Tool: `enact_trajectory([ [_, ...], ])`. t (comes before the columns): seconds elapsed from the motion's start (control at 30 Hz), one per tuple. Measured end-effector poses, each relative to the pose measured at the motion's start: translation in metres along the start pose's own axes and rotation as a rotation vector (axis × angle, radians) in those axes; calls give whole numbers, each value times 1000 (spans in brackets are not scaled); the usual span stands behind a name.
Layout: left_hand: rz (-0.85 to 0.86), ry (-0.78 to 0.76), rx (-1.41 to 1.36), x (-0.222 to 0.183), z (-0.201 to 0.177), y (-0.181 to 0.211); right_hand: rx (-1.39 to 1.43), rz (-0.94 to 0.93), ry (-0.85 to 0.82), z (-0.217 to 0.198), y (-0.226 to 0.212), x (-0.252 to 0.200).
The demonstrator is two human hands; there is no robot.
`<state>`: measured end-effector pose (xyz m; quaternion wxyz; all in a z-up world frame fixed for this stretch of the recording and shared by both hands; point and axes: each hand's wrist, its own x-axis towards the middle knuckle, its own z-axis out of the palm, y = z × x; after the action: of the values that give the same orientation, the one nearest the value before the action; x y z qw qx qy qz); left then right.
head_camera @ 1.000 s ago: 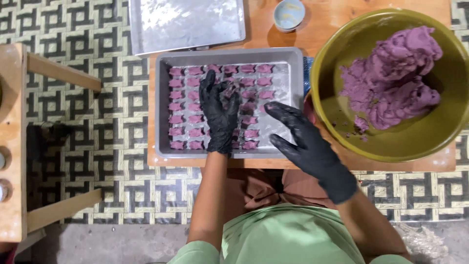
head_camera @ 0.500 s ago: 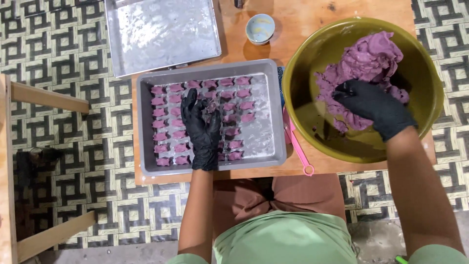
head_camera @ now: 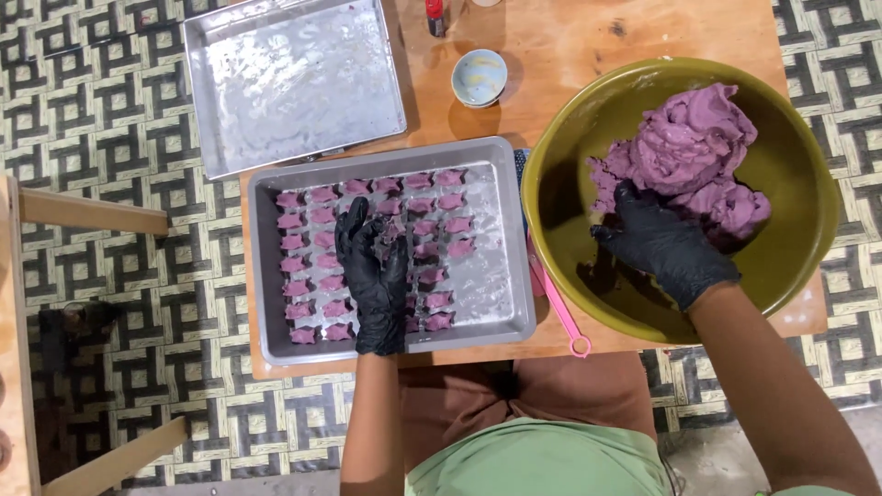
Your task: Portioning small pieces of purple dough from a bowl into a mold tray with individual compartments.
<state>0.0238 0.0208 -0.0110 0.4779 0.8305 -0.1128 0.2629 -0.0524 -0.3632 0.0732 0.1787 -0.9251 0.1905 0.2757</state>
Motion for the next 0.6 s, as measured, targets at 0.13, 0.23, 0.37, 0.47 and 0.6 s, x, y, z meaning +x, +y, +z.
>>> enact_trajectory([
  [0.13, -64, -62, -67, 0, -1, 7, 26, -98, 7, -6, -7, -4],
  [0.23, -79, -82, -59, 0, -1, 11, -8, -132, 49, -6, -10, -5],
  [0.37, -81, -103, -49, 0, -3, 10, -89, -130, 94, 8, -7, 14],
  [0.47, -65, -95, -67, 5, -5, 18, -207, -100, 185, 8, -13, 12],
  [0.6, -64, -95, -94, 6, -3, 10, -241, -142, 240, 17, 0, 11],
])
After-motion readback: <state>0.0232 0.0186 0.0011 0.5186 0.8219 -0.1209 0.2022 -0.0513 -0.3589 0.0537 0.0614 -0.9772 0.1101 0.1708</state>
